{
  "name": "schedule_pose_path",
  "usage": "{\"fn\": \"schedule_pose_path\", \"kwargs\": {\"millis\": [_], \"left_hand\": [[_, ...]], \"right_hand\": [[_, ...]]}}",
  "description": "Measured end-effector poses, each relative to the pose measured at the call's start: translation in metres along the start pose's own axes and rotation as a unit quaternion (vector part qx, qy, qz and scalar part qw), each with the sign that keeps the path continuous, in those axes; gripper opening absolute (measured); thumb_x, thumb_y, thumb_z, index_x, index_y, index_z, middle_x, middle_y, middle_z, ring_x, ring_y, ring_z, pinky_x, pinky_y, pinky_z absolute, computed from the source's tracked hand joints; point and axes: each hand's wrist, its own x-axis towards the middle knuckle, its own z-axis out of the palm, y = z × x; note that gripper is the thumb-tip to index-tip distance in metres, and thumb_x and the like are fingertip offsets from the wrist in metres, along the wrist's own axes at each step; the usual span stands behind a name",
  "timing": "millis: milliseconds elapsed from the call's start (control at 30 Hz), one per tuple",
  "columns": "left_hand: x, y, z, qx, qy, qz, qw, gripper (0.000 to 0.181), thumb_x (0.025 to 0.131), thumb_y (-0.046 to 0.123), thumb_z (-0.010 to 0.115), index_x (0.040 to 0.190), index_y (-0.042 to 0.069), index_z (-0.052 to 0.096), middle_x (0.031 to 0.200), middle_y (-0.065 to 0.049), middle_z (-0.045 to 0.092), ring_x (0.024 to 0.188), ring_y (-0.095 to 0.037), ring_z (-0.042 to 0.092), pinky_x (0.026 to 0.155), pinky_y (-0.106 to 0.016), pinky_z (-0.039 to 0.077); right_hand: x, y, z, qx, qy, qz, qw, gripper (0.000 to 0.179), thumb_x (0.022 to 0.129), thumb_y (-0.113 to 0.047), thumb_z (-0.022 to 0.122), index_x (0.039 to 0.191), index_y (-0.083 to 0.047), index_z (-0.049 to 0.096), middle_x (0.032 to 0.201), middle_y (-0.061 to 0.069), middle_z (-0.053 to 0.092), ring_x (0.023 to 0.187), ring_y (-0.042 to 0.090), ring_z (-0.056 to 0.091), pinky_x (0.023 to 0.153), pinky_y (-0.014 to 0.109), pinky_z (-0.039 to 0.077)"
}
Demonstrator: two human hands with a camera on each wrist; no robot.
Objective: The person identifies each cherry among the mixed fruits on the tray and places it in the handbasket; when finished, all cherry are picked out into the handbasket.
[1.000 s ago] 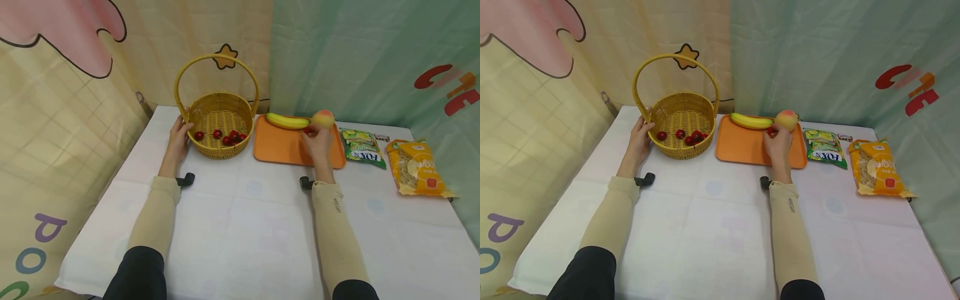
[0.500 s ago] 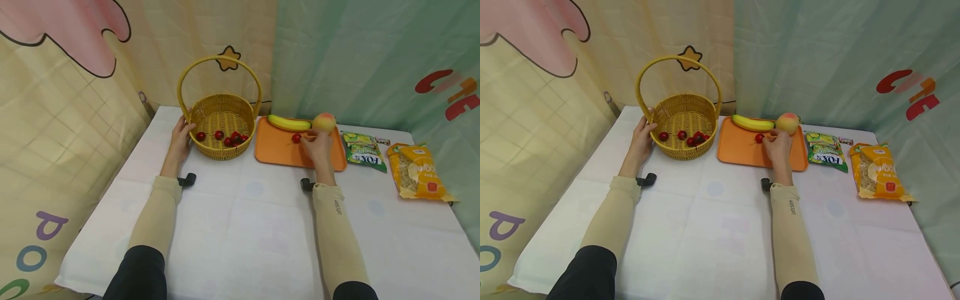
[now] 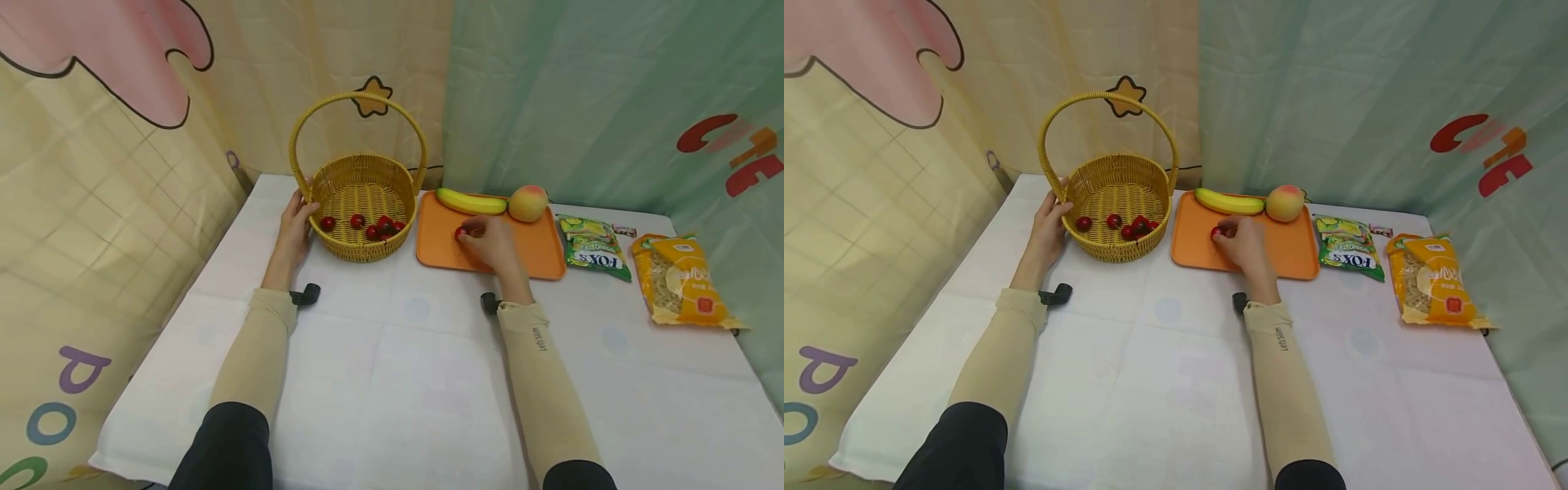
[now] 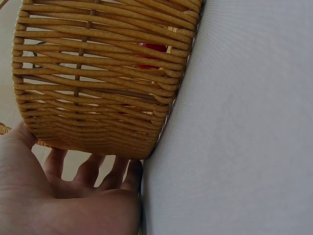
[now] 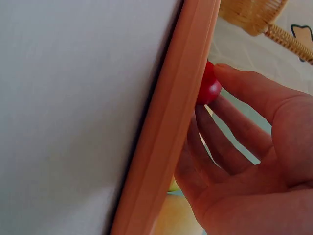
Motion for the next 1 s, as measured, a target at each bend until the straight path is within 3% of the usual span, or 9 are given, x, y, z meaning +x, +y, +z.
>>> {"fn": "schedule_pose_path", "kwargs": {"millis": [267,567,800,1000], "left_hand": [[-0.004,0.003,0.003,0.000,0.009,0.010,0.9999,0.059,0.106,0.007,0.052,0.161,0.028,0.046,0.171,-0.004,0.035,0.158,-0.019,0.033,0.131,-0.036,0.024],[-0.003,0.002,0.003,0.007,0.006,0.014,0.9999,0.059,0.106,0.009,0.053,0.161,0.029,0.046,0.171,-0.003,0.035,0.158,-0.018,0.033,0.131,-0.036,0.023],[-0.001,0.001,0.003,0.012,0.009,0.012,0.9998,0.057,0.107,0.010,0.053,0.160,0.030,0.047,0.171,-0.002,0.035,0.157,-0.018,0.034,0.131,-0.037,0.023],[-0.003,0.002,0.003,0.001,0.008,0.007,0.9999,0.058,0.107,0.010,0.053,0.161,0.029,0.045,0.172,-0.004,0.032,0.159,-0.020,0.032,0.131,-0.036,0.022]], "right_hand": [[0.001,-0.007,0.009,-0.022,-0.015,-0.027,0.9993,0.028,0.097,-0.013,0.077,0.123,-0.001,0.074,0.118,0.019,0.075,0.110,0.035,0.069,0.100,0.049,0.055],[0.002,-0.013,0.007,0.018,0.024,-0.043,0.9986,0.031,0.097,-0.013,0.078,0.125,-0.002,0.074,0.119,0.020,0.075,0.111,0.033,0.069,0.100,0.049,0.057],[0.012,-0.060,0.000,0.055,0.051,-0.087,0.9933,0.032,0.096,-0.016,0.078,0.125,-0.004,0.075,0.117,0.015,0.076,0.111,0.028,0.070,0.097,0.044,0.061],[0.025,-0.108,0.003,0.053,0.037,-0.142,0.9878,0.029,0.097,-0.015,0.077,0.124,-0.003,0.075,0.115,0.014,0.077,0.106,0.027,0.072,0.094,0.042,0.062]]}}
